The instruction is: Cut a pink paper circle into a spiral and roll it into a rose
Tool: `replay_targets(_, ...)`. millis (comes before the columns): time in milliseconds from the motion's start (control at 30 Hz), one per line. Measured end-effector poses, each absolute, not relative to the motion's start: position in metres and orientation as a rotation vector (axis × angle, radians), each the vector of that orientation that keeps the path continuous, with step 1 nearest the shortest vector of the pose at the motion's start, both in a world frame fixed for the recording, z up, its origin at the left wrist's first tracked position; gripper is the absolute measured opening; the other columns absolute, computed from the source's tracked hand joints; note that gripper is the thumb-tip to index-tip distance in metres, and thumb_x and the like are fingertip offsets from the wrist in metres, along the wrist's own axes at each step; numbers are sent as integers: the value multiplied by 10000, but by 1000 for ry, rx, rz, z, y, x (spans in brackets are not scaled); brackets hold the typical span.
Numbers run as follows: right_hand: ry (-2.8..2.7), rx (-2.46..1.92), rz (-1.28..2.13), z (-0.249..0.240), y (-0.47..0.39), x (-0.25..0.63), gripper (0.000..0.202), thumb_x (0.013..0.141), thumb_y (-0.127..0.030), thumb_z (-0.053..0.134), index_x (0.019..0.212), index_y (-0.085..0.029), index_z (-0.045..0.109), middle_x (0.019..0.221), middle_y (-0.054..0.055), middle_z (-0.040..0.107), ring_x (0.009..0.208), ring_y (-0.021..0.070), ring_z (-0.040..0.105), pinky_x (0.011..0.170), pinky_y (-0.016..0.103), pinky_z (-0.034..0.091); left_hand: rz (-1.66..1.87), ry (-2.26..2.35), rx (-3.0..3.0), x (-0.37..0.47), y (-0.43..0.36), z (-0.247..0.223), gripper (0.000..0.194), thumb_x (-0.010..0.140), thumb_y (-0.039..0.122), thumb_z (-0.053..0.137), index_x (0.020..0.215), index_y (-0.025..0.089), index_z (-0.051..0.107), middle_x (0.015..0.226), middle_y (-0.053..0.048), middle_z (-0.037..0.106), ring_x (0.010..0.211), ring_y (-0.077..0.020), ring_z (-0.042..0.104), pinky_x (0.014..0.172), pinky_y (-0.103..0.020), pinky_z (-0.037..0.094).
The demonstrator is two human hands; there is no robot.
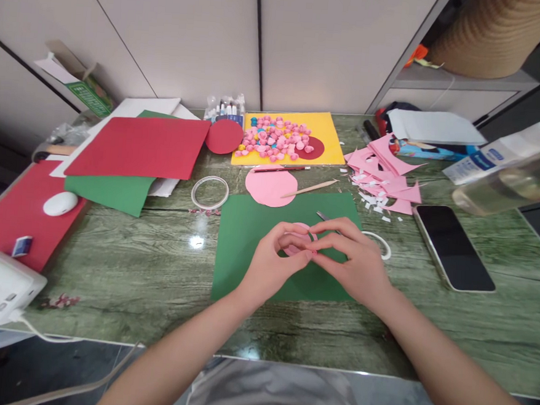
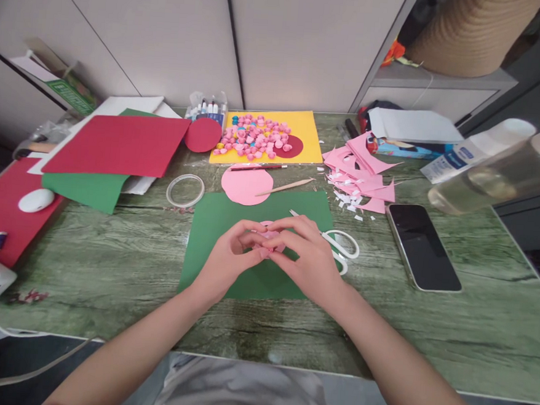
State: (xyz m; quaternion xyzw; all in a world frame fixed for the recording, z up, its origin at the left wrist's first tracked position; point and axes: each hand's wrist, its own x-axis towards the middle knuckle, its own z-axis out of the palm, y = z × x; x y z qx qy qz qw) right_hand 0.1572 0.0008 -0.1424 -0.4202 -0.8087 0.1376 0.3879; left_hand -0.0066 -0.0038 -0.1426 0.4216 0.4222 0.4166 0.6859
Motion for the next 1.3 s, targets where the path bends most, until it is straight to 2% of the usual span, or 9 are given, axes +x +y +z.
replay_targets(167,-2068,-1118,385,-143,-1,157,142,777,-129,659,713,-209,562,938,50,631,858,192,619,805,391,487,911,926,935,-4,-4,-141,247,707,176,684,912,173,547,847,-24,648,803,-132,592,791,-279,426)
replay_targets(333,-2087,-1154,376,-143,-1,156,173,765,-117,645,700,-217,519,930,39,613,872,197,611,792,385,481,909,948,926,-3,-5,-142,268,695,193,704,916,170,555,787,-18,645,776,-135,596,774,-278,429)
replay_targets(567,-2090,-1098,338,-140,1,159,82,809,-161,648,851,-230,633,938,51,639,866,192,612,770,358,494,963,927,821,-8,-4,-147,271,715,205,699,945,191,556,827,-23,661,816,-170,632,784,-342,492)
replay_targets(867,-2163,-995,441,-146,1,159,238,875,-134,560,1049,-277,633,1039,63,642,954,187,608,848,387,497,927,971,892,-9,-2,-145,258,719,177,656,947,176,535,848,-35,646,794,-160,620,813,-359,472)
replay_targets(1100,-2077,-1079,341,-144,0,156,68,834,-160,622,857,-224,625,969,65,634,886,191,620,783,364,493,950,955,958,-7,-3,-144,268,741,183,649,979,176,525,877,-44,653,838,-158,614,825,-325,443)
replay_targets(1300,-2062,-1133,394,-145,-2,155,152,794,-112,635,735,-210,535,926,35,614,859,186,616,761,352,464,928,945,954,-4,-5,-144,249,736,186,662,944,167,528,838,-29,645,792,-126,598,790,-280,429)
